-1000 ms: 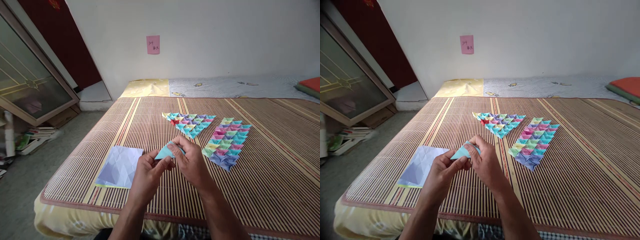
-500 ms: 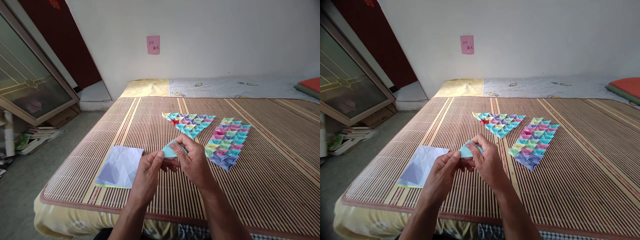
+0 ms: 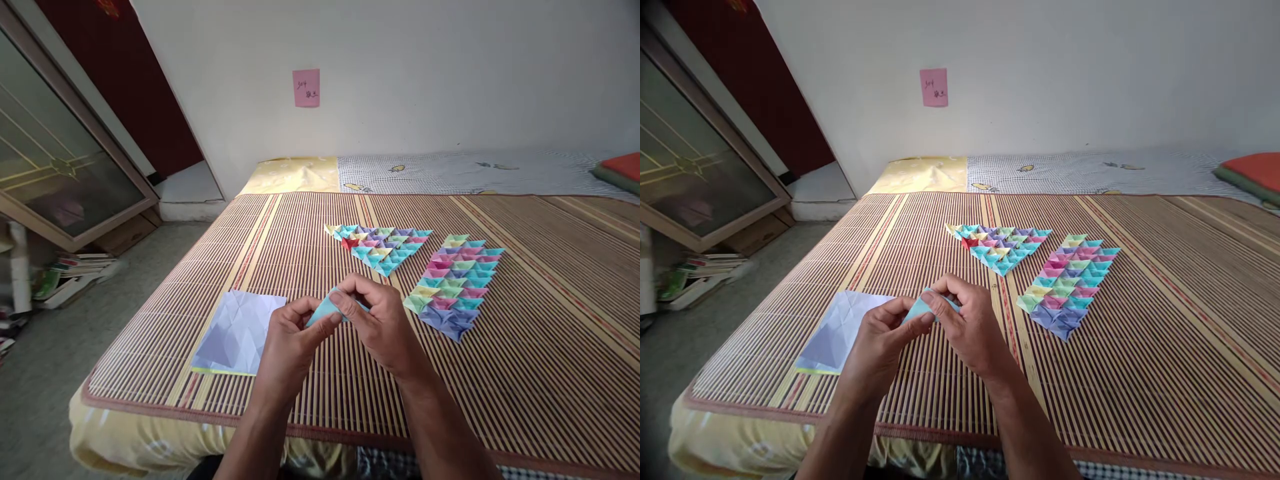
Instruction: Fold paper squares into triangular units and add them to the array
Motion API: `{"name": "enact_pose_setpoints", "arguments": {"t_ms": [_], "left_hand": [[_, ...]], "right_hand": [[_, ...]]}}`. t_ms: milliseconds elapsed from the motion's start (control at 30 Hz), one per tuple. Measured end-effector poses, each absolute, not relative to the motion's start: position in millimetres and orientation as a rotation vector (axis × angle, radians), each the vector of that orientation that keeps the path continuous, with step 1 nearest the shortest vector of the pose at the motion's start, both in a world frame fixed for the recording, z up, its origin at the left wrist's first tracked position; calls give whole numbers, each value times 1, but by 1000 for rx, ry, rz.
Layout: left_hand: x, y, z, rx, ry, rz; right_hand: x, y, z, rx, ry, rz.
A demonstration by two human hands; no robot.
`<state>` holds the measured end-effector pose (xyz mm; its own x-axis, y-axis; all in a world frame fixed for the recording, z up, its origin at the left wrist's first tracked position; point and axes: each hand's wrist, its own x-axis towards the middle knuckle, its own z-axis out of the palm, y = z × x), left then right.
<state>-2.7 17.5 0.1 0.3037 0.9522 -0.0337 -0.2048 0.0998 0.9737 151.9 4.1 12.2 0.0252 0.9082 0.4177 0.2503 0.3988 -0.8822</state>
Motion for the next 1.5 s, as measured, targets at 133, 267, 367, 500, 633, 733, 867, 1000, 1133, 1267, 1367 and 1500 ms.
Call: {"name": "enact_pose_setpoints", "arguments": {"t_ms": [133,267,367,500,633,733,867,1000,1133,1267,1367,1500], "left_hand": [[-3,18,-2,1139,837,1009],[-1,18,-2,1119,830,987],[1,18,-4,1053,842,1038],[2,20,-7,911,866,1182],[1,23,-6,877,850,1185],[-2,25,-4,880,828,1164],[-8,26,-4,977,847,1143],[-11,24,-1,1146,878,1115],[-10,23,5,1310,927,1024],[-8,22,4,1270,876,1052],[-7,22,0,1157,887,1175],[-7,23,-6,1005,872,1254]], "right_hand": [[153,4,13,-1078,-1529,734],[154,4,12,-1109,-1514,796],[157,6,10,-1136,-1431,842],[162,8,6,-1111,-1384,973],[163,7,7,-1119,-1429,1059],[163,5,10,-1091,-1529,1089],[165,5,11,-1110,-1553,1023],[166,6,9,-1174,-1512,857],[165,5,11,-1206,-1504,801],[163,5,11,-1206,-1421,786],[161,6,9,-1146,-1444,948],[158,6,6,-1123,-1529,1061]]}}
